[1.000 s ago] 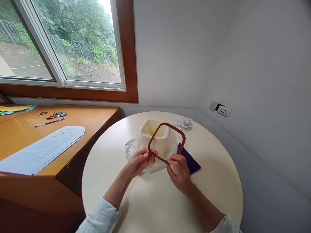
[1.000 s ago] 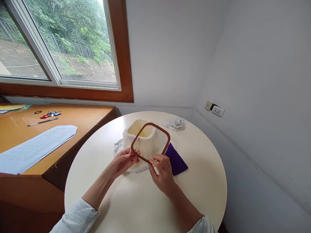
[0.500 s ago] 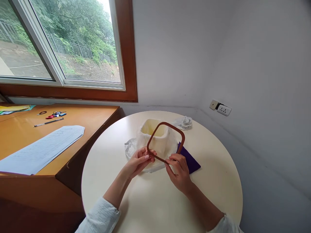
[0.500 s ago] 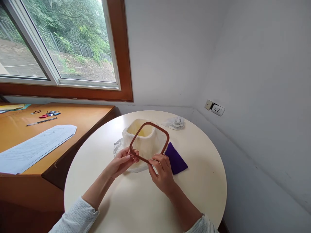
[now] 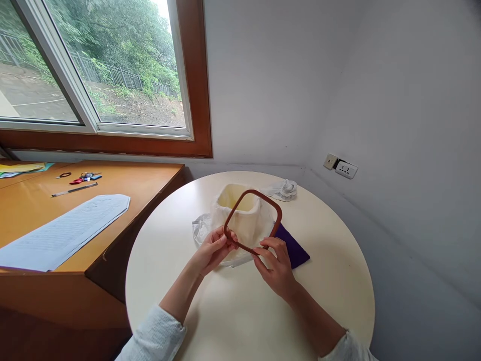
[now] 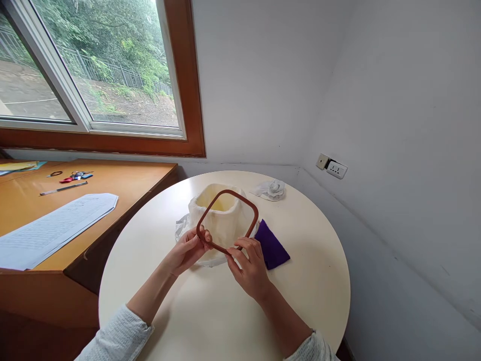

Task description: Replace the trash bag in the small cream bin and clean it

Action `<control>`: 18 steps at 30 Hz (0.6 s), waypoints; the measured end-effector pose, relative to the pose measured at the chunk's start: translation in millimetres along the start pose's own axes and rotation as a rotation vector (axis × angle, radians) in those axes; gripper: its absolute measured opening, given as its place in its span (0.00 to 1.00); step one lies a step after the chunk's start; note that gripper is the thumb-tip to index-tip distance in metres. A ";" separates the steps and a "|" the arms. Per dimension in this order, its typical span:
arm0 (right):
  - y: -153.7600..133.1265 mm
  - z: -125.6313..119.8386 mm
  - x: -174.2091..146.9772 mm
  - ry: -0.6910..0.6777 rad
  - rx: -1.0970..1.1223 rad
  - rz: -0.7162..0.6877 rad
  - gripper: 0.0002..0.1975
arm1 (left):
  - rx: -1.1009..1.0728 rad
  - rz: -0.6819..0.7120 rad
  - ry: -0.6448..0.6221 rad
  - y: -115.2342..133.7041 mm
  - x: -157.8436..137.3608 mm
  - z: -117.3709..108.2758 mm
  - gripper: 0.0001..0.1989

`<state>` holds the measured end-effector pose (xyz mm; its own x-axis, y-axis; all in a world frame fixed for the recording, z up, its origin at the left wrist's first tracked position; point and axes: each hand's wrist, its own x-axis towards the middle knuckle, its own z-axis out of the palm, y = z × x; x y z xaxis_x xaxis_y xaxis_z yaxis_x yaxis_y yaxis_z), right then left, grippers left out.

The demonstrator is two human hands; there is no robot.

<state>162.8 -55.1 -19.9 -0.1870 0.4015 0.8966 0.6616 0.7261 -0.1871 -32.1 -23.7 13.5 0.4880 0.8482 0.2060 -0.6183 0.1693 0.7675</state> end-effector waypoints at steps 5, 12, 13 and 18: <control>1.4 0.9 0.0 -0.017 -0.035 0.011 0.12 | -0.049 0.022 0.037 -0.3 0.4 -2.3 0.08; 1.8 -4.8 2.3 -0.059 -0.067 0.051 0.11 | -0.101 0.055 0.081 0.8 0.3 -2.3 0.07; 1.8 -5.5 2.6 -0.062 -0.067 0.064 0.11 | -0.108 0.058 0.080 1.4 0.5 -1.4 0.07; 4.4 -5.6 3.9 -0.021 -0.053 0.189 0.11 | -0.138 0.067 0.089 4.1 1.5 2.5 0.06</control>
<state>169.1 -53.5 -15.0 -0.0708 0.5398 0.8388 0.7233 0.6069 -0.3295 -32.4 -23.0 18.5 0.3902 0.9000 0.1945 -0.7292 0.1730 0.6621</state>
